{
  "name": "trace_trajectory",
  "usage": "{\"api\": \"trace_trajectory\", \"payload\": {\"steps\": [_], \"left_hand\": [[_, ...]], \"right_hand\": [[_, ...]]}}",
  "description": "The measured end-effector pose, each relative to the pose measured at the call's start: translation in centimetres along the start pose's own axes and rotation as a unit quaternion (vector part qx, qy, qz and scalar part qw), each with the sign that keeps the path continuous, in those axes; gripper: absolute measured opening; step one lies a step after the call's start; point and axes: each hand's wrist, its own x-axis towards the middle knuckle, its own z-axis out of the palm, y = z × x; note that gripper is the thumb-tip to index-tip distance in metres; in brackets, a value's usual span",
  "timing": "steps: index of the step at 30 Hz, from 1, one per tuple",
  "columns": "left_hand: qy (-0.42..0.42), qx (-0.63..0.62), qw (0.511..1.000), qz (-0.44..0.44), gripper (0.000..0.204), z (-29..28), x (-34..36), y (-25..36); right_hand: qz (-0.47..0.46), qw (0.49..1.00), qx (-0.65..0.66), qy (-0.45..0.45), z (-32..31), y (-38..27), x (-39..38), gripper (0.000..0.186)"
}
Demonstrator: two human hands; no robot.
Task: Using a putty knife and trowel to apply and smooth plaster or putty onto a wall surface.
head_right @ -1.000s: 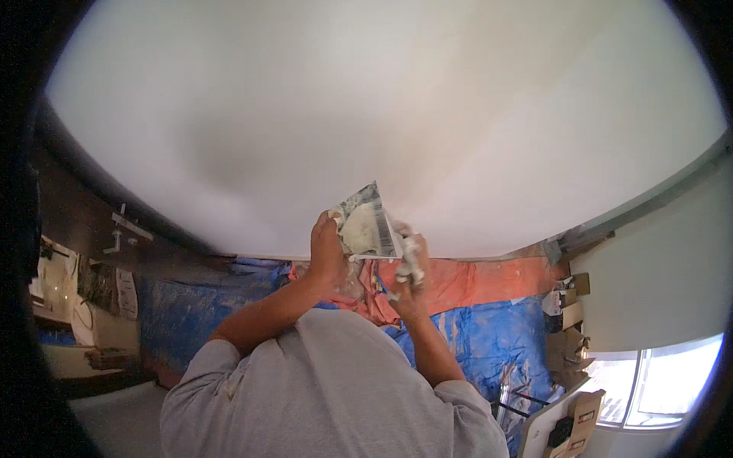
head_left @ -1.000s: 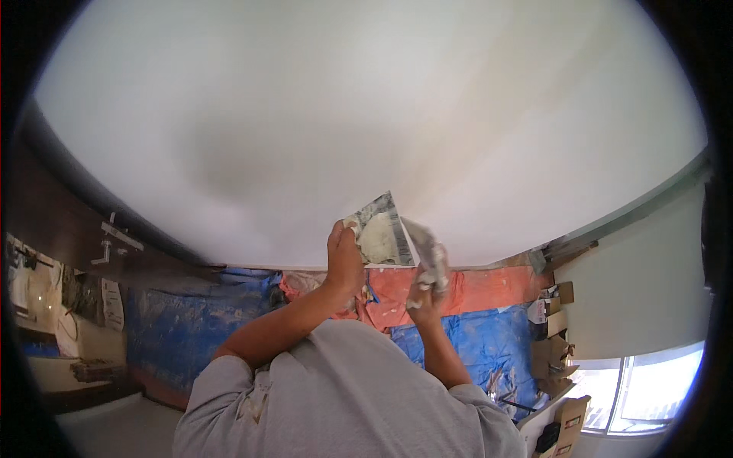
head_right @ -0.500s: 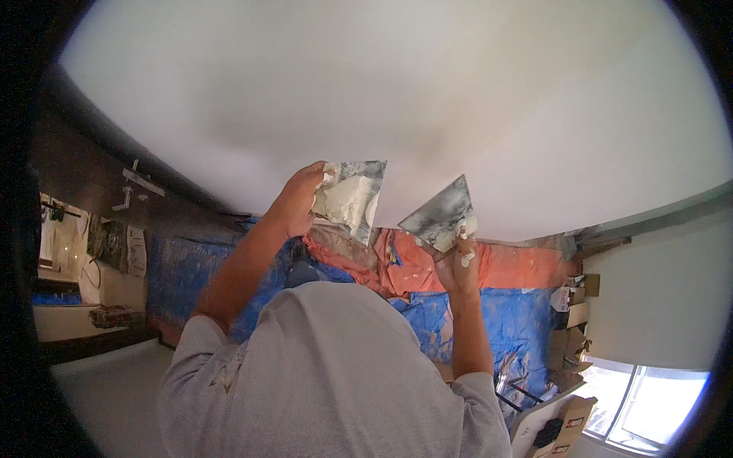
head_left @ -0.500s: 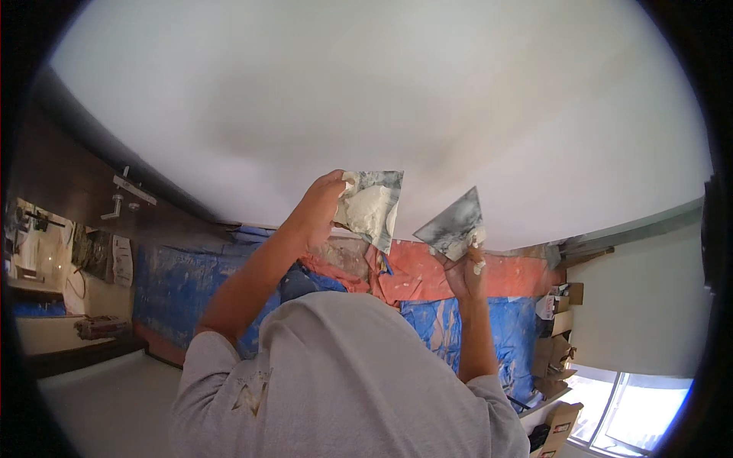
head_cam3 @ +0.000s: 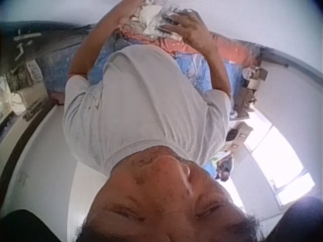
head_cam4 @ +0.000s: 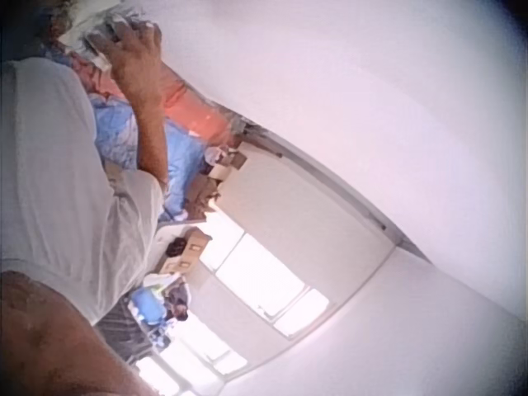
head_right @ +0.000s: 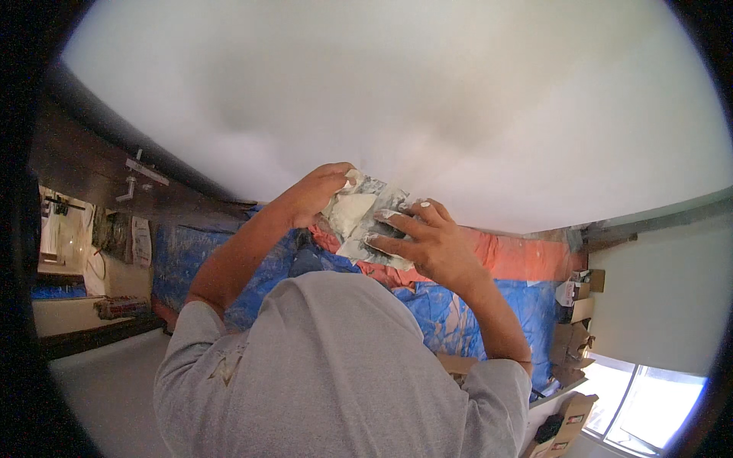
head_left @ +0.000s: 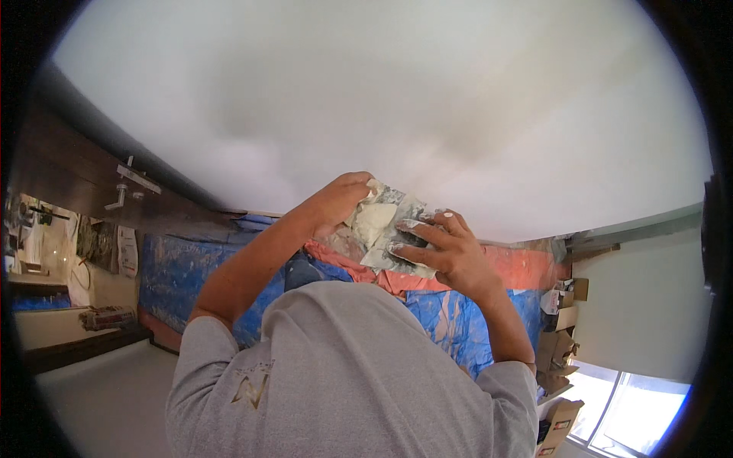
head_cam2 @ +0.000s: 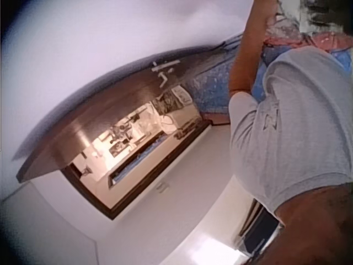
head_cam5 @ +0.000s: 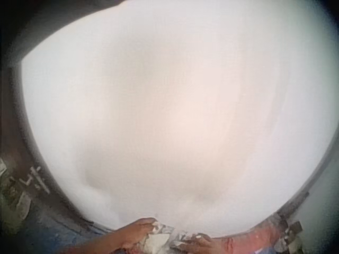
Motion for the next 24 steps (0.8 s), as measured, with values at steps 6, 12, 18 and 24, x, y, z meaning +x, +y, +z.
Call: {"api": "trace_trajectory", "payload": {"steps": [6, 12, 18, 24], "left_hand": [[-0.006, -0.04, 0.996, 0.079, 0.025, -2.7, 4.1, -5.7], [0.089, 0.154, 0.904, 0.388, 0.021, -5.0, 2.2, -3.2], [0.033, -0.148, 0.964, 0.218, 0.025, -3.2, 4.0, -4.6], [-0.021, -0.192, 0.967, 0.164, 0.02, -3.5, 3.0, -4.5]], "right_hand": [[-0.018, 0.998, 0.039, -0.054, -0.7, 0.3, 0.7, 0.048], [0.131, 0.957, 0.259, 0.004, -0.4, 3.7, -2.4, 0.041], [0.205, 0.488, 0.756, 0.385, 6.1, 8.5, -6.5, 0.038], [0.248, 0.583, 0.51, 0.581, -11.6, 8.1, -4.9, 0.017]]}}
